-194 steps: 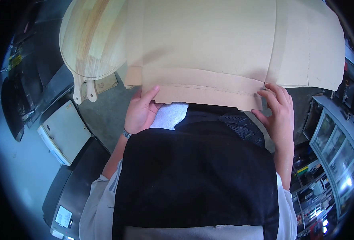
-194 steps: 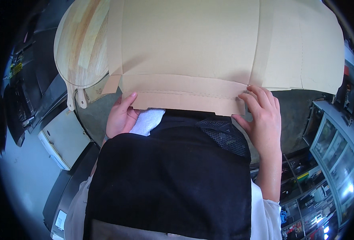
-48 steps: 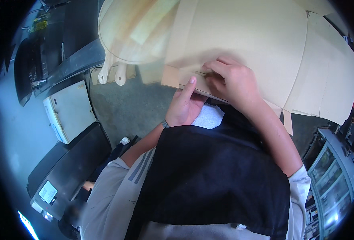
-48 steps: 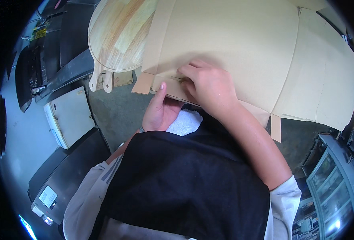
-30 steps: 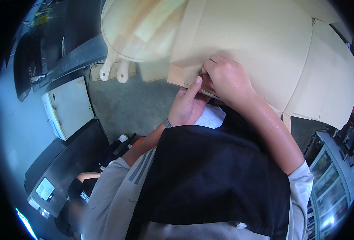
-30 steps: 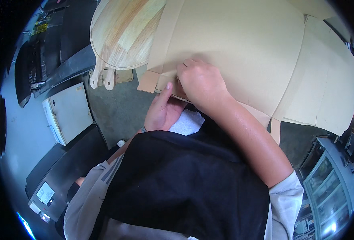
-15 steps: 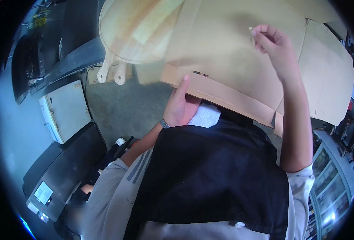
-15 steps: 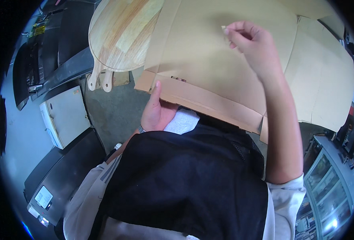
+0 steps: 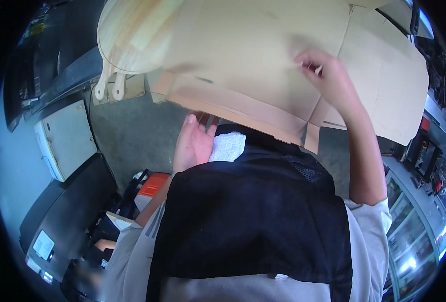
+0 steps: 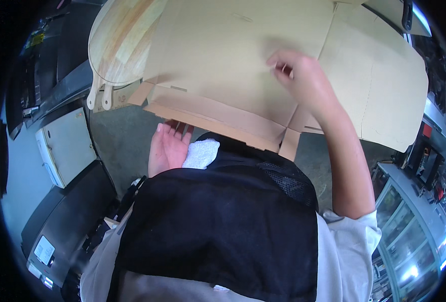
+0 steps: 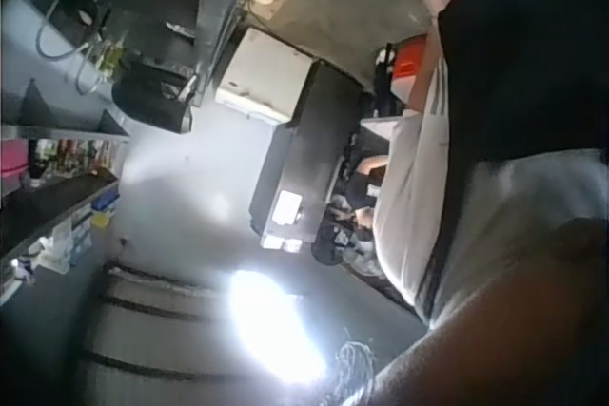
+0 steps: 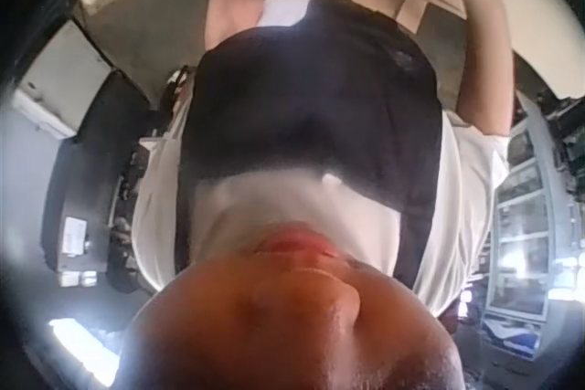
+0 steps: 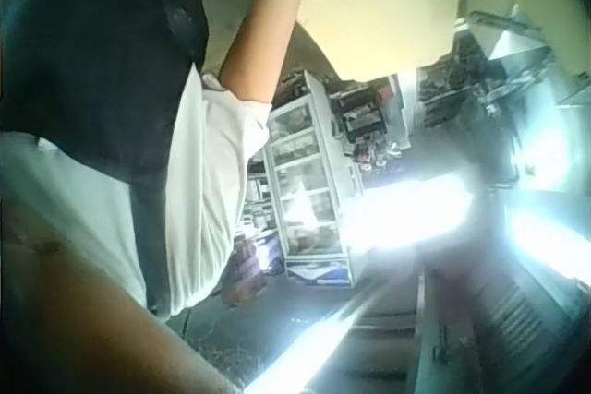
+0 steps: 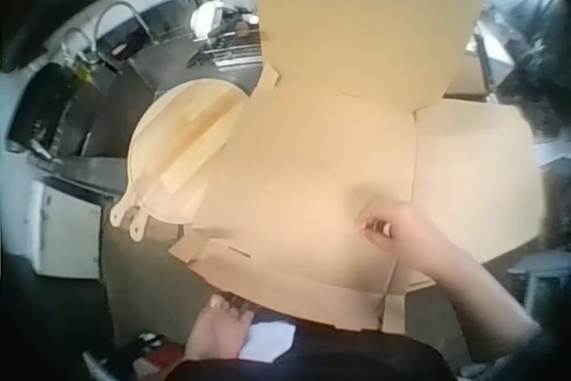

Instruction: The recorder assembles a cardboard pizza box by folding its edges.

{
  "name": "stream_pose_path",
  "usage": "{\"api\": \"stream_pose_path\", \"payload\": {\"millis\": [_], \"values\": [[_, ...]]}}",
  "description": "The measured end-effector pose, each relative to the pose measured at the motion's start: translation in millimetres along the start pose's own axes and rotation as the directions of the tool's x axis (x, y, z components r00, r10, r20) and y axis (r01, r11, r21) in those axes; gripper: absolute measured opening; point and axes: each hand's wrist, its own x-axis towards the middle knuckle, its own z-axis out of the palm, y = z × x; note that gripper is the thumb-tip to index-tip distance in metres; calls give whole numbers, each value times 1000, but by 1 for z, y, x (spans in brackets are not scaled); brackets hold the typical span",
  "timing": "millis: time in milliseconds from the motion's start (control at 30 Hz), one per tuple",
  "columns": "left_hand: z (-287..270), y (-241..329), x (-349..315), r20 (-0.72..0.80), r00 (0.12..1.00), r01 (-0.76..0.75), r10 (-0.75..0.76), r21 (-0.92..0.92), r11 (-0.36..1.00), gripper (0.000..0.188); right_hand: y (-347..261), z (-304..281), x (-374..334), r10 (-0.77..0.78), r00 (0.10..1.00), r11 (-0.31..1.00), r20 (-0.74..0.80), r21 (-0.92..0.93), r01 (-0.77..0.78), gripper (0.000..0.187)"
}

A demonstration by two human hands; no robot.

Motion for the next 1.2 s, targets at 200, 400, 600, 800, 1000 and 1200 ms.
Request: {"api": "stream_pose_path", "payload": {"millis": [200, 400, 600, 800, 1000, 1200], "values": [[39, -39, -21, 31, 999, -17, 18, -31, 999, 50, 14, 13, -41, -50, 981, 996, 189, 78, 36, 26], [72, -80, -14, 125, 988, 96, -89, -44, 994, 51, 23, 14, -44, -92, 978, 979, 185, 194, 56, 30], [93, -99, -14, -12, 996, 87, -86, 63, 994, 53, 16, 9, -46, -132, 955, 984, 265, 150, 94, 26], [100, -105, -18, -40, 994, 98, -98, 5, 995, 40, 21, 12, -49, -228, 950, 972, 212, 114, 207, 19], [102, -109, -19, -84, 993, 83, -84, -7, 997, 40, 22, 15, -53, -261, 948, 960, 182, 152, 235, 18], [106, -115, -14, -97, 993, 64, -69, -58, 996, 36, 23, 14, -50, -247, 948, 960, 201, 181, 212, 18]]}}
